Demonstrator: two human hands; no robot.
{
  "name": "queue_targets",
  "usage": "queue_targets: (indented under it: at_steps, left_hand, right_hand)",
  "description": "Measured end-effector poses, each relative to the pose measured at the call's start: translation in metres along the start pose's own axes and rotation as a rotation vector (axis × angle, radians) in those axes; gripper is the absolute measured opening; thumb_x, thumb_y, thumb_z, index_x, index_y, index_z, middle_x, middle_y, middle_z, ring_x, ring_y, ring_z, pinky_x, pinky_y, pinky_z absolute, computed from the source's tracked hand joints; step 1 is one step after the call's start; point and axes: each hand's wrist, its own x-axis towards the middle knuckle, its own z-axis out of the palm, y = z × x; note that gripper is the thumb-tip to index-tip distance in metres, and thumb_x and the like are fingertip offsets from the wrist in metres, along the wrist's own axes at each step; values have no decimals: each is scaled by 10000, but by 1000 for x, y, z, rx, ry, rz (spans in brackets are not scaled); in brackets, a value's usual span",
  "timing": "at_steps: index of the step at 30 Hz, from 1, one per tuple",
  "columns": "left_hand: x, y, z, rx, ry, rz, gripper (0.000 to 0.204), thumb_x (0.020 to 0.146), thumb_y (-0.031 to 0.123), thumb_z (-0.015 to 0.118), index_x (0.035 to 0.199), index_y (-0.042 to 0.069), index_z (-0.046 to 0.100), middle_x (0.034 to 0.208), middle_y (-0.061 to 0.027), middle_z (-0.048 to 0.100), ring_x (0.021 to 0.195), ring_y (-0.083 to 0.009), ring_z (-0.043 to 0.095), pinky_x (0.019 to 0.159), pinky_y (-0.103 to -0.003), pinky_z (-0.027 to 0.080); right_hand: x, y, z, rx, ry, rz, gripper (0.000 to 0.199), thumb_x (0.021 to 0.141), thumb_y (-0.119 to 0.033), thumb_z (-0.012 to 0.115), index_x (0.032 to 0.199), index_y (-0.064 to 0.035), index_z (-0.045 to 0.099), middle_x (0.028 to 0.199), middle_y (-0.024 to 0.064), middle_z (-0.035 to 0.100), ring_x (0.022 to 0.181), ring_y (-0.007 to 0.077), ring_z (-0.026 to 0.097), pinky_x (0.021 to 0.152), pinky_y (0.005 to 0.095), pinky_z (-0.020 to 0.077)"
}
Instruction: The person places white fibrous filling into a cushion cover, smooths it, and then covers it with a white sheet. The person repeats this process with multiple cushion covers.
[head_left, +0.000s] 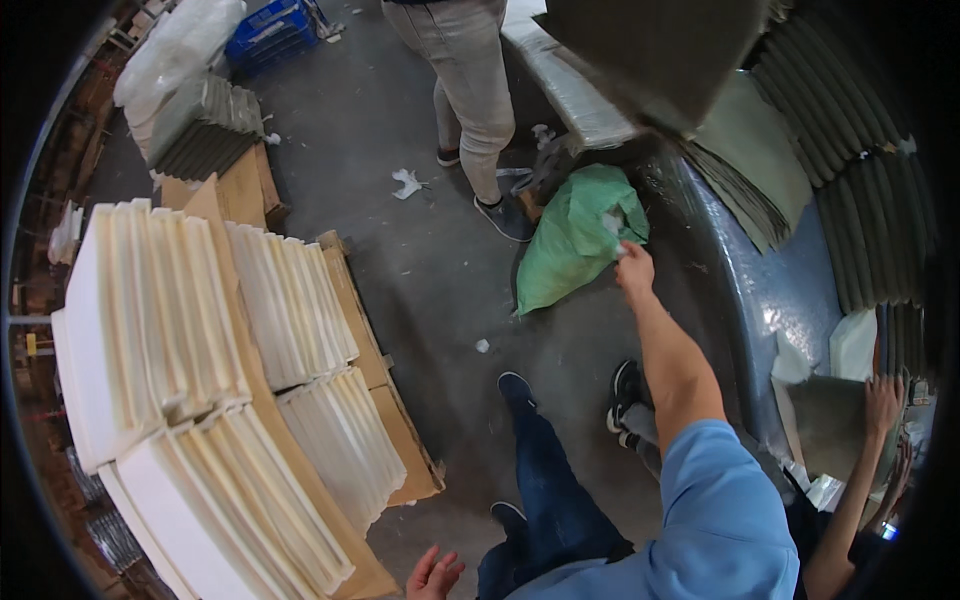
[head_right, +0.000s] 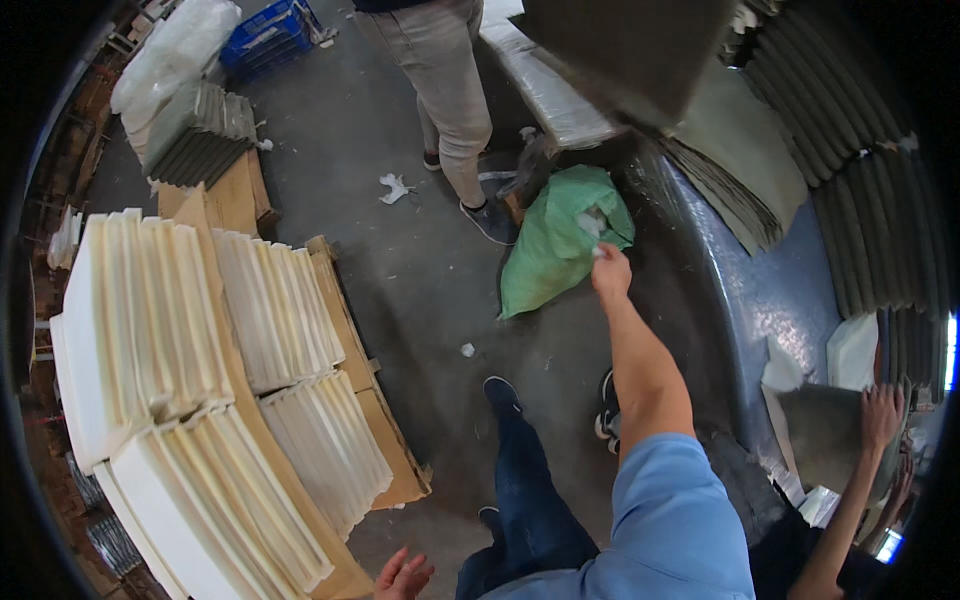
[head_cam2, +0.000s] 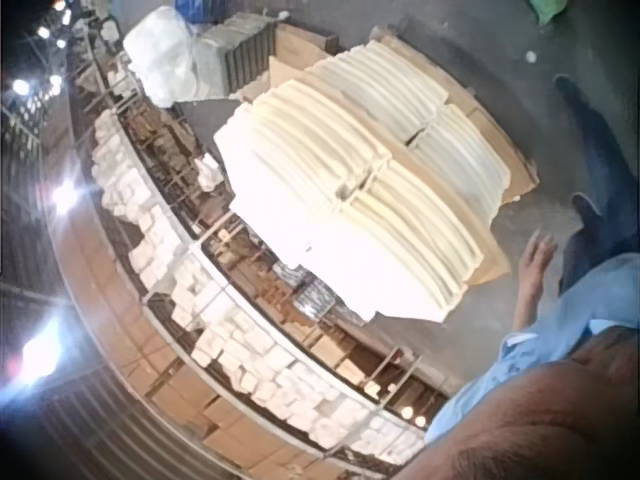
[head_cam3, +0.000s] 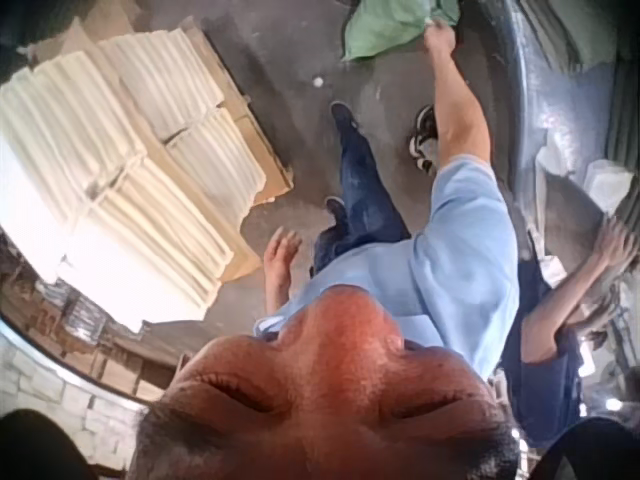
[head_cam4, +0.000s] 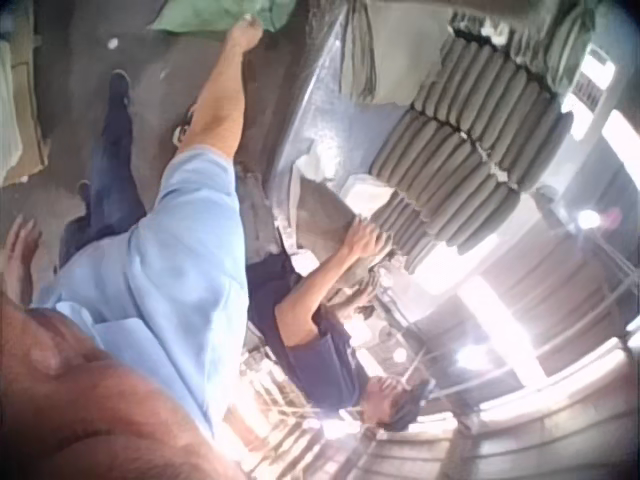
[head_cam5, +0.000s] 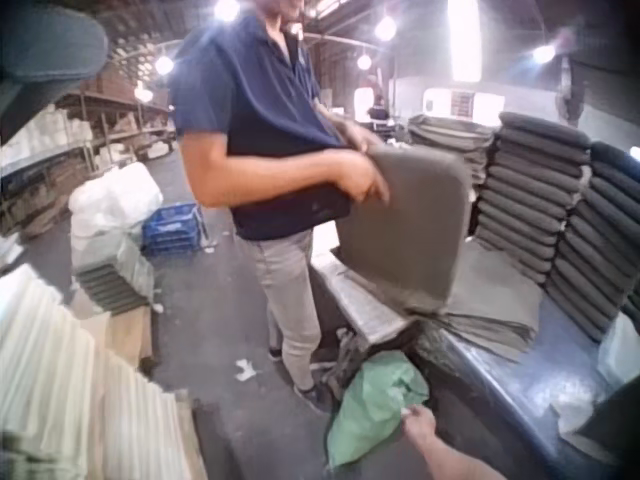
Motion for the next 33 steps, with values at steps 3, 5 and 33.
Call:
queue_targets:
  at_steps: [3, 5, 33]
  left_hand:
    - [40, 28, 13, 71, -42, -53, 564, 1057, 275, 604, 1556, 71, 440, 1426, -192, 611, 1202, -288, 661, 1044, -402, 501]
    - [44, 35, 15, 93, -21, -69, 577, 1058, 289, 601, 1565, 73, 429, 1428, -189, 610, 1208, -284, 657, 1055, -399, 492]
    - [-19, -28, -158, 892, -314, 149, 492, 1070, 382, 489, 1446, 74, 567, 1456, -252, 549, 1399, -375, 475, 1172, -466, 379]
  right_hand:
    - [81, -5, 9, -368, -31, -315, 526, 880, -66, 492, 1386, -96, 634, 1239, 210, 707, 1111, 378, 683, 934, 409, 524]
    - [107, -31, 25, -418, -136, -217, 532, 897, -65, 483, 1408, -111, 622, 1313, 221, 677, 1242, 369, 632, 1040, 372, 462]
    - [-387, 62, -79, -273, -591, 92, 177, 881, -266, 695, 930, -123, 785, 785, 53, 748, 640, 167, 702, 623, 348, 573]
